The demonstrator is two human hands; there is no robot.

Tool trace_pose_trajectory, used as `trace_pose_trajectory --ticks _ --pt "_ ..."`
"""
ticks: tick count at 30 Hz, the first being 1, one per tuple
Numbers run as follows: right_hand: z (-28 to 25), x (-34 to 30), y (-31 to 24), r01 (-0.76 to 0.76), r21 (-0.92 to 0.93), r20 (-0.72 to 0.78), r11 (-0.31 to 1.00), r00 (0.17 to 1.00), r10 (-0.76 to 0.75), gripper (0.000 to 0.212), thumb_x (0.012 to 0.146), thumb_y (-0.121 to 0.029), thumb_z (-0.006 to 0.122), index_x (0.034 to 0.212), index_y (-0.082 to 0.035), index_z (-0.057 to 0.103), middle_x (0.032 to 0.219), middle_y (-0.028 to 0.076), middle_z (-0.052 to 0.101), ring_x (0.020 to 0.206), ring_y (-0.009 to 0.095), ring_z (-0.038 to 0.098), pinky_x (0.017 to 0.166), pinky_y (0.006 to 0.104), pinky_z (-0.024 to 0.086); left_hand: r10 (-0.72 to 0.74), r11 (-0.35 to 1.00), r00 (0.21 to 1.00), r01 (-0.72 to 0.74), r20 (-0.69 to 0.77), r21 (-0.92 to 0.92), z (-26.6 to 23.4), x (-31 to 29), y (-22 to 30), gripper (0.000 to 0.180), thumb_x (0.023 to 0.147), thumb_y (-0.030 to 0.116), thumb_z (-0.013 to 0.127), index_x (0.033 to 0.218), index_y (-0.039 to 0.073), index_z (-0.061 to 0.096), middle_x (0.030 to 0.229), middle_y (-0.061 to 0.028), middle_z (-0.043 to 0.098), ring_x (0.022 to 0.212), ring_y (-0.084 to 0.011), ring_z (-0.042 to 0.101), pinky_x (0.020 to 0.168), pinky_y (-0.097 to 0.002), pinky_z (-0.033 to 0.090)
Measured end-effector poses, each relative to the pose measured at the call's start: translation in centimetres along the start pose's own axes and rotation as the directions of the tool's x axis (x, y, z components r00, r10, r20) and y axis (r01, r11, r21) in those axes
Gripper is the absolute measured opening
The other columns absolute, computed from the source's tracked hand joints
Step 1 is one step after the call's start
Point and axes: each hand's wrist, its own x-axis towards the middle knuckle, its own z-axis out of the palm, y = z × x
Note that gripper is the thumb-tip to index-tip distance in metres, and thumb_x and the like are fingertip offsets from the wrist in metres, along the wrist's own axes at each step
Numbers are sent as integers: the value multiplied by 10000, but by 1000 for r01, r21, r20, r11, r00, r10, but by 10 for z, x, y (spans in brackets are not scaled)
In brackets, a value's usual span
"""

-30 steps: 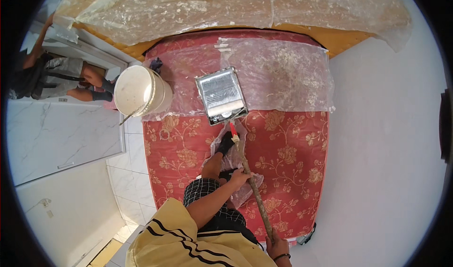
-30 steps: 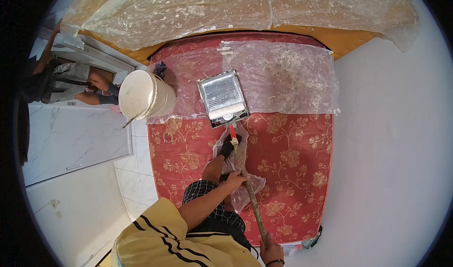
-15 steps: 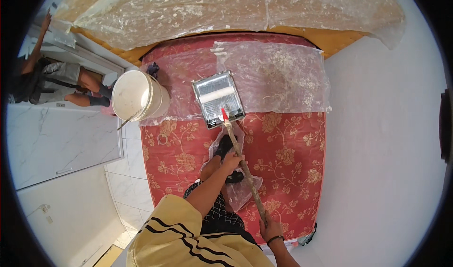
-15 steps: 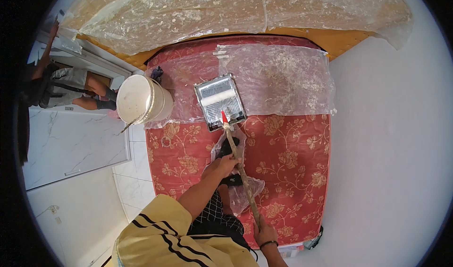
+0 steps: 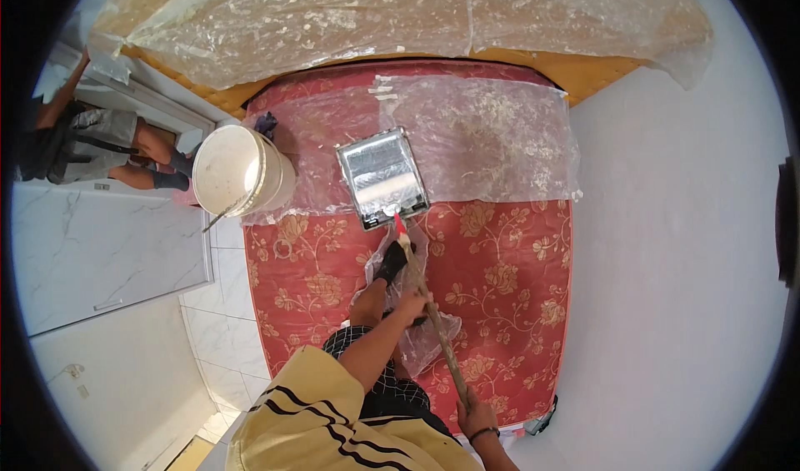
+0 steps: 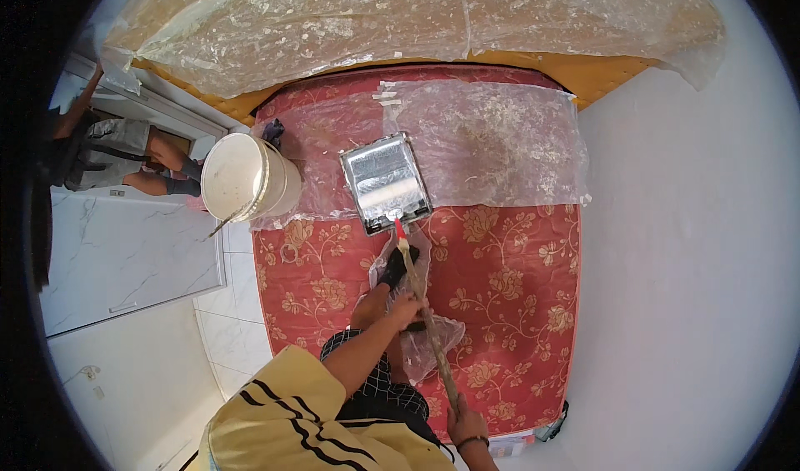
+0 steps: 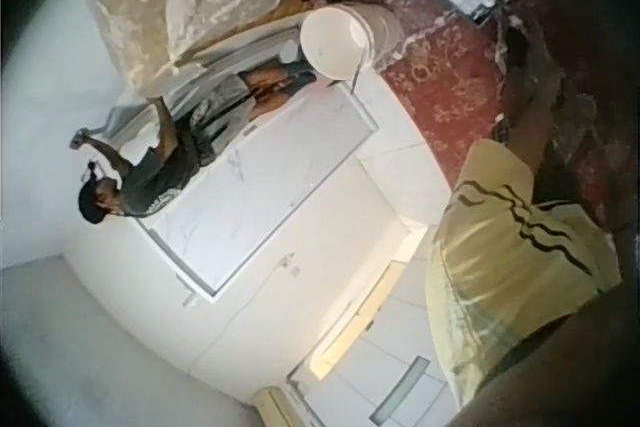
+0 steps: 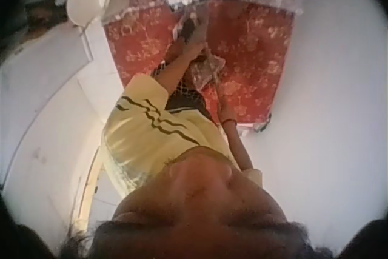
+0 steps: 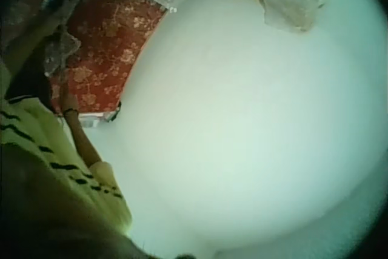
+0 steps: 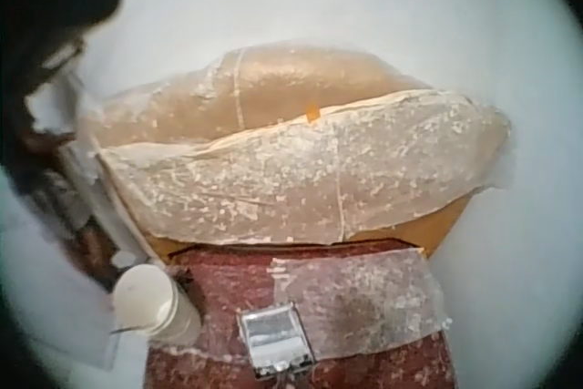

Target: Two people paint a wall above a bed, with one person using a long-handled roller to apply white paint while the other uses a brush for the edges.

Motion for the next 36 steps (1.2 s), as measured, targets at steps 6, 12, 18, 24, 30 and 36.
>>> trace_pose_trajectory --ticks 6,12,18,24,30,36 --pt "-13 33 -19 145 16 -119 989 983 -143 470 816 -289 553 1236 -97 464 720 230 608 694 395 601 620 480 479 128 990 989 -131 67 42 -6 14 64 94 827 19 557 898 -27 515 790 -109 564 695 -247 630 636 -354 550" --pt "-20 -10 6 96 32 -15 995 995 -95 540 840 -362 510 1309 -126 385 703 226 610 689 394 609 616 482 479 104 995 992 -104 75 -4 12 -34 46 131 821 34 594 913 -26 524 803 -103 575 697 -239 630 630 -359 551" --pt "-18 -59 33 149 -54 -132 987 979 -155 499 791 -328 584 1214 -81 486 654 199 605 640 379 605 586 461 486 159 957 986 -166 49 238 18 -46 -14 201 812 70 624 954 -34 526 812 -97 582 696 -228 624 591 -329 531" --pt "-13 -26 7 -43 -99 65 994 997 49 509 836 -362 513 1276 -122 424 707 228 611 699 397 608 626 482 479 -35 997 999 33 22 72 8 -23 -8 127 833 62 576 935 1 531 860 -80 570 771 -203 607 677 -354 540" --pt "-18 25 -22 85 -45 -108 995 990 -90 472 817 -318 550 1229 -99 477 709 232 604 678 401 600 619 488 478 108 994 994 -107 25 -37 -1 12 50 111 826 9 531 931 -16 507 807 -102 556 720 -247 625 641 -382 552" --pt "-33 7 -17 85 9 -42 996 995 -85 519 831 -341 524 1284 -113 416 706 221 613 690 392 609 618 491 476 172 984 985 -171 23 -39 3 -6 57 119 819 26 573 904 -20 504 812 -105 567 692 -237 635 587 -371 560"
